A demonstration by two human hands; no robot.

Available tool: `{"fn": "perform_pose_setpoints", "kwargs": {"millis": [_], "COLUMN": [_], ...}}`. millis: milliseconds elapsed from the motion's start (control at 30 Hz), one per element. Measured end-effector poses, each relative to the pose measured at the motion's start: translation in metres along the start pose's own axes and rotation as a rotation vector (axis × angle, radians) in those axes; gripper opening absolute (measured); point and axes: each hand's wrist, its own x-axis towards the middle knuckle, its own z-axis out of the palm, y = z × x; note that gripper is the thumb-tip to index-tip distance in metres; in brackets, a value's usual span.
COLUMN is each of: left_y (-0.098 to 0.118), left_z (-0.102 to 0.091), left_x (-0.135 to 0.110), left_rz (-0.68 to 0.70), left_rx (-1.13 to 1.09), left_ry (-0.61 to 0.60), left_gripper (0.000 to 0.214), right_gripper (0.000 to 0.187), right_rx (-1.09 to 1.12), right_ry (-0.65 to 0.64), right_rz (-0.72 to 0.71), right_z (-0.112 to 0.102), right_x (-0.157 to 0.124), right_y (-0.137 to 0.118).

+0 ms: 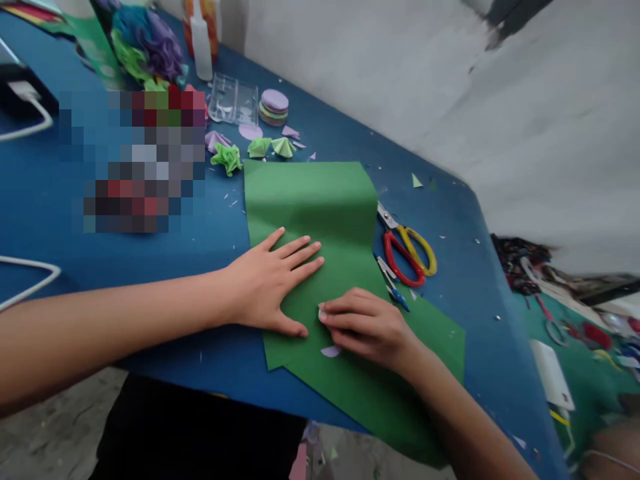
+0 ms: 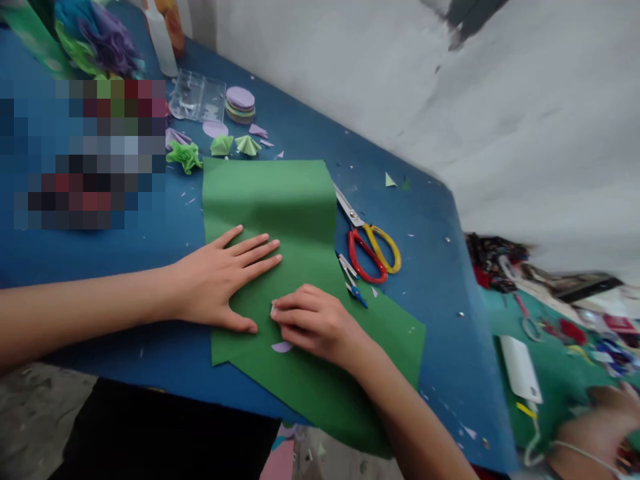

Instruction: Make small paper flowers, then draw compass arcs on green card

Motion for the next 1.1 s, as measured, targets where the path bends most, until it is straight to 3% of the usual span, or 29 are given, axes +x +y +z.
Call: {"fn": "perform_pose_setpoints", "kwargs": {"millis": [133,500,600,733,833,967,1100], "left_y": [0.001,0.001,0.000,-0.007,-0.013,-0.009,0.010], "left_z": [0.003,0.006,0.004,-0.002,-0.006,-0.007,-0.007], "left_x": [-0.001,-0.001,-0.002,-0.007,-0.010,-0.011,-0.010], "left_rz": [-0.006,-0.007,-0.006,0.057,0.081,0.053,-0.076], "left_rx": [-0.022,-0.052,-0.069,-0.123,-0.131,-0.090,0.016], "left_ry": [0.037,0.044,0.043,-0.013,-0.052,-0.052,-0.064], "left_gripper": [0.098,0.096,0.098,0.109,0.113,0.111,0.102], "right_gripper": [0.014,0.017,0.015,0.014,0.016,0.017,0.014], "right_rx": [-0.090,-0.075,-0.147,-0.051,-0.089,-0.114,-0.078], "right_ry": [0.076,0.004,0.049,0.000,0.027,0.103,0.100], "right_rz": [0.063,0.063,0.107,0.048,0.092,0.207,0.203], "right_z": [0.002,0.003,0.003,0.005,0.003,-0.001,-0.002], "right_x": [-0.001,-0.001,-0.001,-0.002,-0.003,-0.002,0.001], "right_y": [-0.002,-0.010,-0.013,-0.018,-0.017,-0.013,-0.019]}}
